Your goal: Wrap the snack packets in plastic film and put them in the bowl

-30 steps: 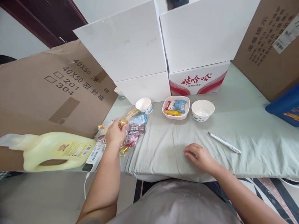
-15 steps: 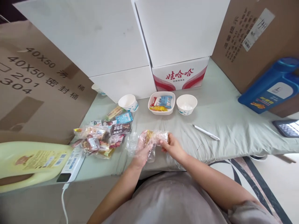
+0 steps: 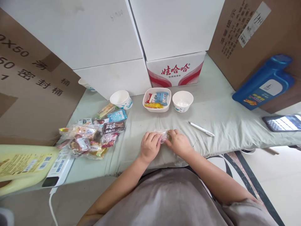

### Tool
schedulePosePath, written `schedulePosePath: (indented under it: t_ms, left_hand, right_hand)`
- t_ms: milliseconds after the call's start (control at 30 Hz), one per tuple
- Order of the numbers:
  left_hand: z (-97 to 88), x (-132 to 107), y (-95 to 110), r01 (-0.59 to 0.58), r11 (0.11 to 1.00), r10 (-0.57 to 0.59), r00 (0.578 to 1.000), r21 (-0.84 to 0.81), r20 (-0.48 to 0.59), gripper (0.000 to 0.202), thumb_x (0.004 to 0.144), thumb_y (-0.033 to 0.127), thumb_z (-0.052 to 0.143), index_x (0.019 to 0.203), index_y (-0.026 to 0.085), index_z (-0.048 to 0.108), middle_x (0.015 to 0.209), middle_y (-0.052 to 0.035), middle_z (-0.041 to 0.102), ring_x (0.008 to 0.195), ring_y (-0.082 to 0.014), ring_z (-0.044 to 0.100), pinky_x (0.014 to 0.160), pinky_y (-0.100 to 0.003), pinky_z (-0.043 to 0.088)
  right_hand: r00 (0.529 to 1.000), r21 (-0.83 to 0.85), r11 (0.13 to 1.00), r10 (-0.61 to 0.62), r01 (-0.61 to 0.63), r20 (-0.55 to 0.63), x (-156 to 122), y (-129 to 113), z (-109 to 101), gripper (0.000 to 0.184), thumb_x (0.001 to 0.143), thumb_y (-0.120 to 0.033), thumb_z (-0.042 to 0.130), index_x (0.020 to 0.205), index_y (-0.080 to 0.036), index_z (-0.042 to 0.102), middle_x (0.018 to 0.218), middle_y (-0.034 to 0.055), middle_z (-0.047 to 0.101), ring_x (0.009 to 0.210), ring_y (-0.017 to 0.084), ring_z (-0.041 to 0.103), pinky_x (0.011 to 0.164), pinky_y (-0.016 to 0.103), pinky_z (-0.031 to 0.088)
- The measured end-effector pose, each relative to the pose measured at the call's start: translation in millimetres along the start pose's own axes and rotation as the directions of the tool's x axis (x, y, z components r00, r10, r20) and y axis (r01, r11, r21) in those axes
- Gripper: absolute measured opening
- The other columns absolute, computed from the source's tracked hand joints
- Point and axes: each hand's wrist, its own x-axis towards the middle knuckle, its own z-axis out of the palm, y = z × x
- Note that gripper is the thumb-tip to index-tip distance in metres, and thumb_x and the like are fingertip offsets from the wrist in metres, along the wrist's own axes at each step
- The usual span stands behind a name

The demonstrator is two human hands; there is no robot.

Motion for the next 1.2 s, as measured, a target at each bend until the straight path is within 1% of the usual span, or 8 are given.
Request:
schedulePosePath:
  t_ms: [100,167,267,433,600,933,1067,1200]
  left_hand:
    - [3.5,-7,-4,0.015,0.999,-0.015,1.000,-0.039,0.021,0.030,0.087,0.029,0.058,0.115,0.019,0.062,0.107,-0.0125,0.064,0.103,-0.0288,0.055,0.090,-0.045,0.042]
    - [4.7,-11,-7,0.028,0.997,-0.026,0.999,-0.078,0.023,0.040,0.085,0.035,0.060,0.122,0.020,0.058,0.112,-0.0133,0.062,0.107,-0.0303,0.054,0.093,-0.046,0.041]
    - [6.9,-13,-9,0.024,0.983,-0.026,1.000,-0.181,-0.007,0.042,0.083,0.034,0.062,0.122,0.020,0.054,0.113,-0.0129,0.062,0.109,-0.0294,0.054,0.095,-0.046,0.040]
    - [10.3,-11,-10,-0.024,0.955,-0.012,0.993,-0.297,-0.120,0.044,0.079,0.021,0.064,0.120,0.020,0.048,0.109,-0.0123,0.063,0.108,-0.0282,0.055,0.093,-0.047,0.044]
    - [8.1,-15,-11,-0.036,0.955,0.003,0.993,-0.293,-0.115,0.053,0.079,0.020,0.065,0.128,0.020,0.042,0.110,-0.0120,0.062,0.109,-0.0272,0.055,0.094,-0.047,0.046]
    - [6.5,-12,-17,0.140,0.891,-0.167,0.986,-0.431,-0.026,0.017,0.091,0.034,0.054,0.101,0.022,0.062,0.094,-0.0070,0.062,0.093,-0.0214,0.057,0.087,-0.038,0.046]
    - [10.7,-16,-18,0.409,0.644,-0.531,0.848,-0.647,0.008,0.025,0.093,0.045,0.050,0.095,0.021,0.055,0.083,-0.0029,0.060,0.077,-0.0162,0.057,0.075,-0.030,0.046]
    - [4.4,-17,-21,0.458,0.542,-0.615,0.788,-0.705,0.038,0.031,0.089,0.051,0.054,0.094,0.021,0.054,0.082,-0.0015,0.060,0.075,-0.0155,0.058,0.073,-0.028,0.046]
  right_hand:
    - [0.958,-0.091,0.995,-0.060,0.036,-0.279,-3,42,-11,0.035,0.093,-0.042,0.048,0.116,-0.018,0.060,0.113,0.0142,0.062,0.106,0.029,0.056,0.091,0.043,0.042]
    - [0.904,-0.179,0.977,0.031,-0.118,-0.425,-6,72,-18,0.032,0.092,-0.038,0.049,0.114,-0.019,0.063,0.116,0.0162,0.061,0.110,0.034,0.051,0.092,0.051,0.040]
    - [0.887,-0.236,0.936,0.136,-0.261,-0.442,-9,97,-26,0.029,0.091,-0.030,0.047,0.109,-0.018,0.066,0.105,0.0163,0.064,0.102,0.034,0.053,0.087,0.052,0.041]
    - [0.965,-0.057,0.996,-0.082,0.070,-0.250,-11,52,-24,0.035,0.098,-0.032,0.036,0.119,-0.022,0.062,0.102,0.0103,0.063,0.086,0.021,0.060,0.076,0.034,0.048]
    - [0.933,-0.118,0.928,-0.358,0.353,-0.026,-10,3,-20,0.033,0.098,-0.029,0.041,0.123,-0.026,0.063,0.090,0.0069,0.061,0.077,0.018,0.060,0.068,0.029,0.046]
    - [0.971,-0.188,0.981,0.009,-0.055,-0.238,-19,98,-52,0.033,0.093,-0.034,0.045,0.105,-0.022,0.072,0.092,0.0125,0.063,0.088,0.029,0.060,0.082,0.045,0.049]
    - [0.948,0.028,0.999,-0.035,0.046,-0.318,-19,57,-37,0.036,0.093,-0.044,0.048,0.115,-0.022,0.065,0.102,0.0116,0.062,0.091,0.025,0.060,0.085,0.042,0.050]
    - [0.975,0.145,0.971,-0.173,0.193,-0.138,-6,2,-10,0.054,0.086,-0.050,0.059,0.132,-0.023,0.051,0.116,0.0114,0.058,0.092,0.023,0.063,0.077,0.035,0.053]
